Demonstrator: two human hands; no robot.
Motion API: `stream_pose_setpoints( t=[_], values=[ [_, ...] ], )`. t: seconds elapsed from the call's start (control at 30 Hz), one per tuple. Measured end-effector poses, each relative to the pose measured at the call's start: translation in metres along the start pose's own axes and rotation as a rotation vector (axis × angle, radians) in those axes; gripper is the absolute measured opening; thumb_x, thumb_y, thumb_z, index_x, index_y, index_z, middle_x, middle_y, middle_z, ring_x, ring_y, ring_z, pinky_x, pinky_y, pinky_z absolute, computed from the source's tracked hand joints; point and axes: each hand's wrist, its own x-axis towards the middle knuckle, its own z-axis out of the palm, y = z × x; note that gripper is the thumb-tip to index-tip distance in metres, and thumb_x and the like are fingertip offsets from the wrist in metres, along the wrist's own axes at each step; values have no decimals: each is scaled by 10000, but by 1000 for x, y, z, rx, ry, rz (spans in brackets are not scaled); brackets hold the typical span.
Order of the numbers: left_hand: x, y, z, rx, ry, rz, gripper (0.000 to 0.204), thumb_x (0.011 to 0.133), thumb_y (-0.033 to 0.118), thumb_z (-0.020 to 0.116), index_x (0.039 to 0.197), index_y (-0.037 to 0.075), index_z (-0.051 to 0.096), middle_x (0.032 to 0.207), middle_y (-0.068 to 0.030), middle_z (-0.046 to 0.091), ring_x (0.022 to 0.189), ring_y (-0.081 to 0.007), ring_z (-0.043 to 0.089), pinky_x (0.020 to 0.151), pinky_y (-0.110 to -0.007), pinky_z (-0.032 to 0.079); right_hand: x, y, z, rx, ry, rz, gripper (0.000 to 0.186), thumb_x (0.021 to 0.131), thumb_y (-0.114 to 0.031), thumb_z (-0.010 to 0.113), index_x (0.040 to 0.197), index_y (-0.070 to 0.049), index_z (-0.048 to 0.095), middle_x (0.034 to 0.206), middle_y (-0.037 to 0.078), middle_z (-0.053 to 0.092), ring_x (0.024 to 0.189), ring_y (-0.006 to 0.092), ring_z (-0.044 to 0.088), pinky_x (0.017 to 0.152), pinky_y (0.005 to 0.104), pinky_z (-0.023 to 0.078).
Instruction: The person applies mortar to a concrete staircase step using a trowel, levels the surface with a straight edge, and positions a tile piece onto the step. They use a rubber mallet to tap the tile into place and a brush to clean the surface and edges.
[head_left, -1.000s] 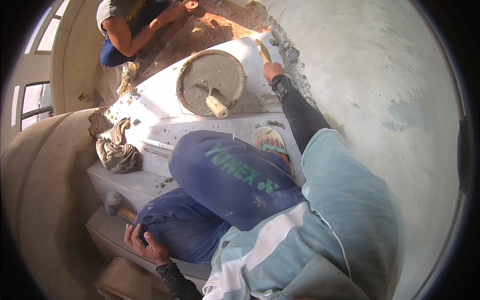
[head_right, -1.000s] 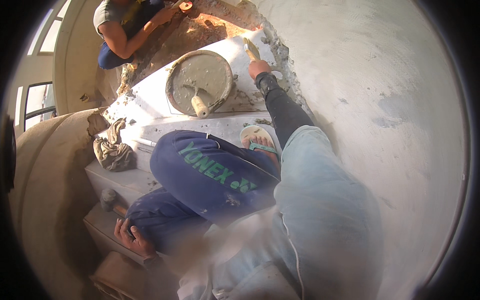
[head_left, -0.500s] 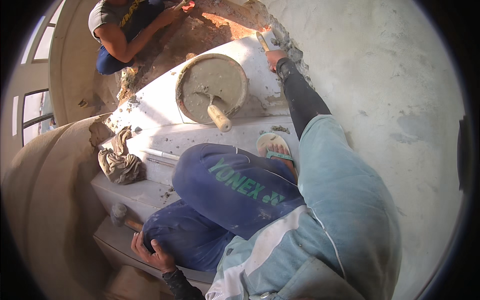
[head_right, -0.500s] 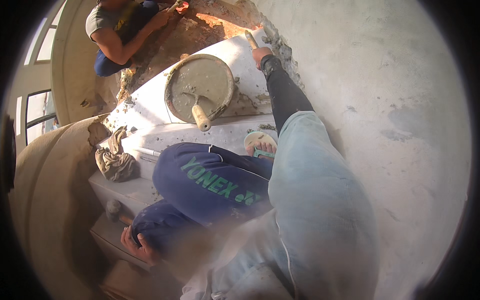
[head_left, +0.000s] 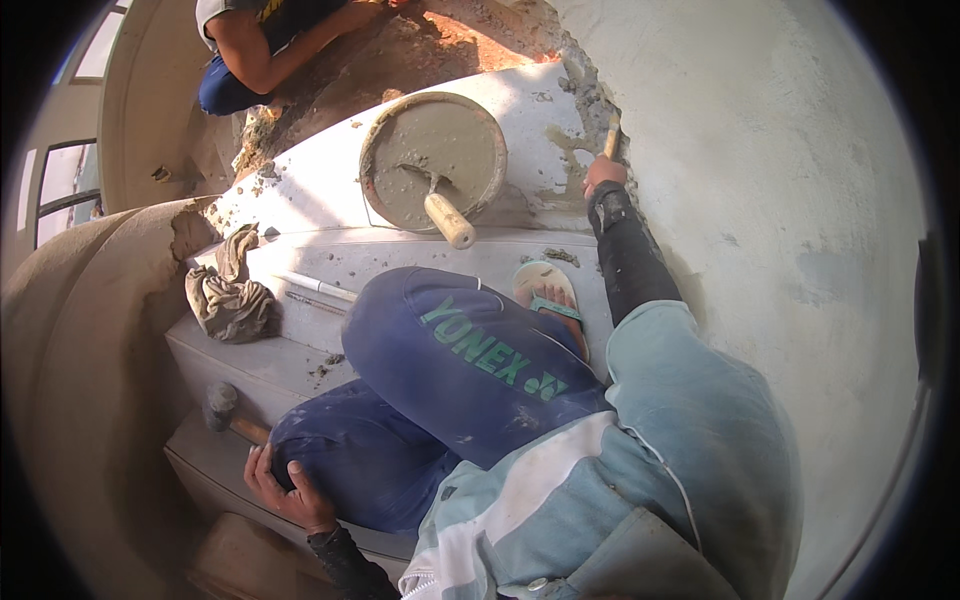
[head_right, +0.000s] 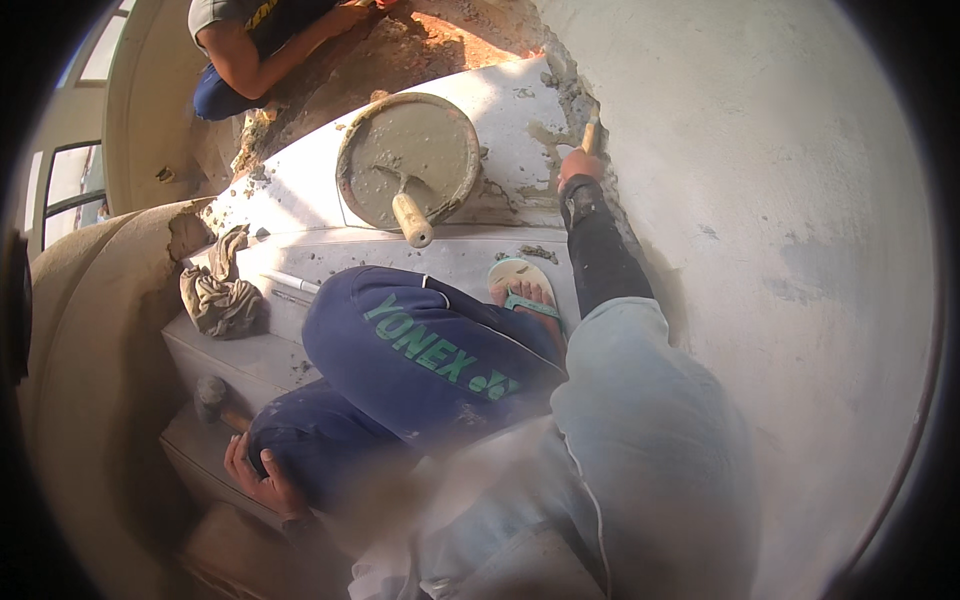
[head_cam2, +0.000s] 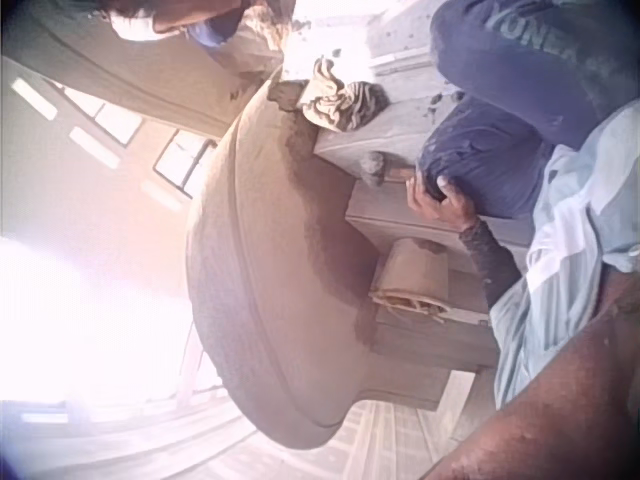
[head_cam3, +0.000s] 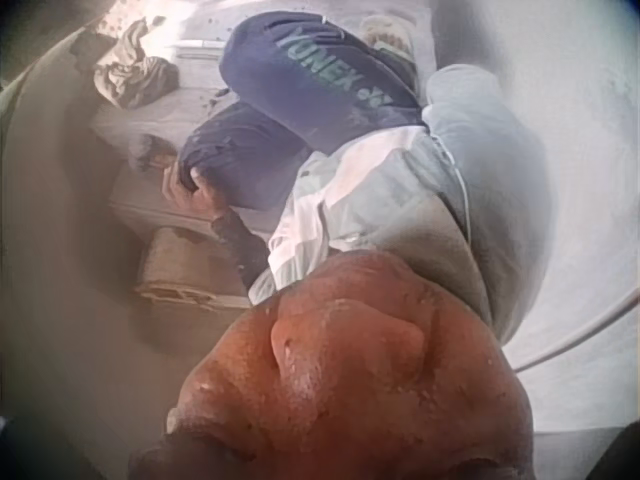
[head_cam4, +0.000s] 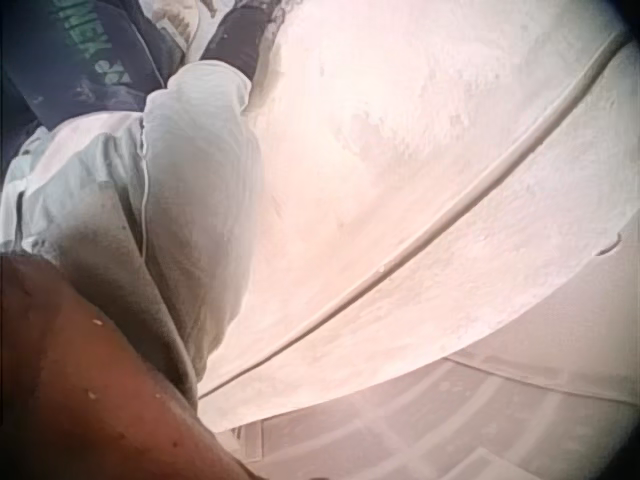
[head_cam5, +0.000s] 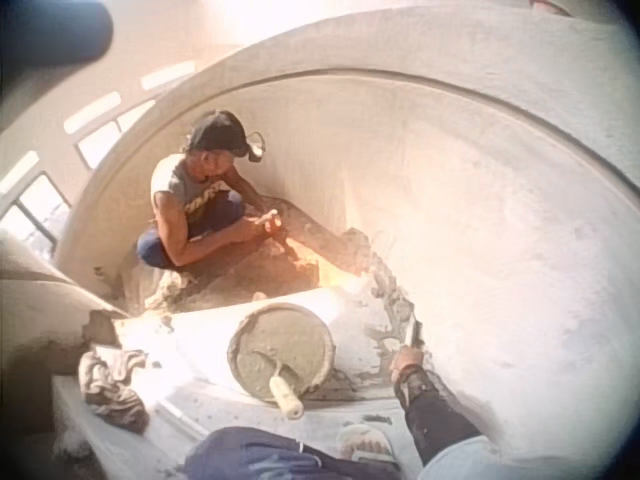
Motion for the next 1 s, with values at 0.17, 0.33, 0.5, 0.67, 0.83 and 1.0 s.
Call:
stream_pose_setpoints(
  t=[0.17, 0.33, 0.5, 0.67, 0.83, 1.0],
  values=[
    [6, 3, 4, -79, 62, -1, 343, 881, 269, 691, 1109, 13, 670, 1212, -178, 567, 1222, -356, 534, 1062, -474, 410, -102, 0, -50, -37, -234, -110, 238, 976, -288, 576, 1003, -52, 560, 738, 0, 478, 525, 118, 426, 425, 302, 309],
    [3, -2, -1, -179, 133, -27, 217, 810, 156, 755, 996, 52, 715, 1186, -153, 588, 1173, -343, 562, 1026, -439, 436, -230, -39, -57, -319, -608, -553, 272, 972, -295, 613, 1091, -51, 606, 738, -43, 468, 465, 39, 384, 378, 214, 274],
    [-2, -20, 3, -271, 224, -9, 203, 785, 162, 762, 954, 55, 730, 1120, -140, 626, 1088, -321, 597, 961, -403, 473, -378, -79, -40, -507, -1238, -1037, 303, 925, -144, 608, 1170, 34, 624, 856, 17, 606, 665, 65, 552, 575, 218, 444],
    [-19, -33, -9, -348, 319, -21, 187, 776, 207, 749, 909, 77, 722, 1074, -101, 632, 1067, -316, 594, 957, -410, 479, -594, -31, -52, -542, -1814, -1506, 374, 832, 13, 590, 1199, 76, 619, 1062, 96, 660, 955, 150, 641, 873, 276, 504],
    [-36, -46, 2, -431, 375, -42, 179, 774, 211, 738, 895, 81, 717, 1052, -100, 624, 1097, -306, 579, 980, -409, 476, -771, 56, -77, -98, -1896, -2176, 287, 805, -119, 710, 1078, -39, 672, 937, 145, 717, 827, 283, 707, 762, 364, 539],
    [-31, -45, -7, -413, 349, -66, 172, 772, 239, 731, 856, 96, 689, 1037, -68, 599, 1106, -287, 558, 1001, -409, 456, -904, 140, -99, 180, -1953, -2504, 178, 841, -211, 707, 914, -50, 726, 858, 155, 716, 753, 322, 689, 698, 423, 539]
  ],
)
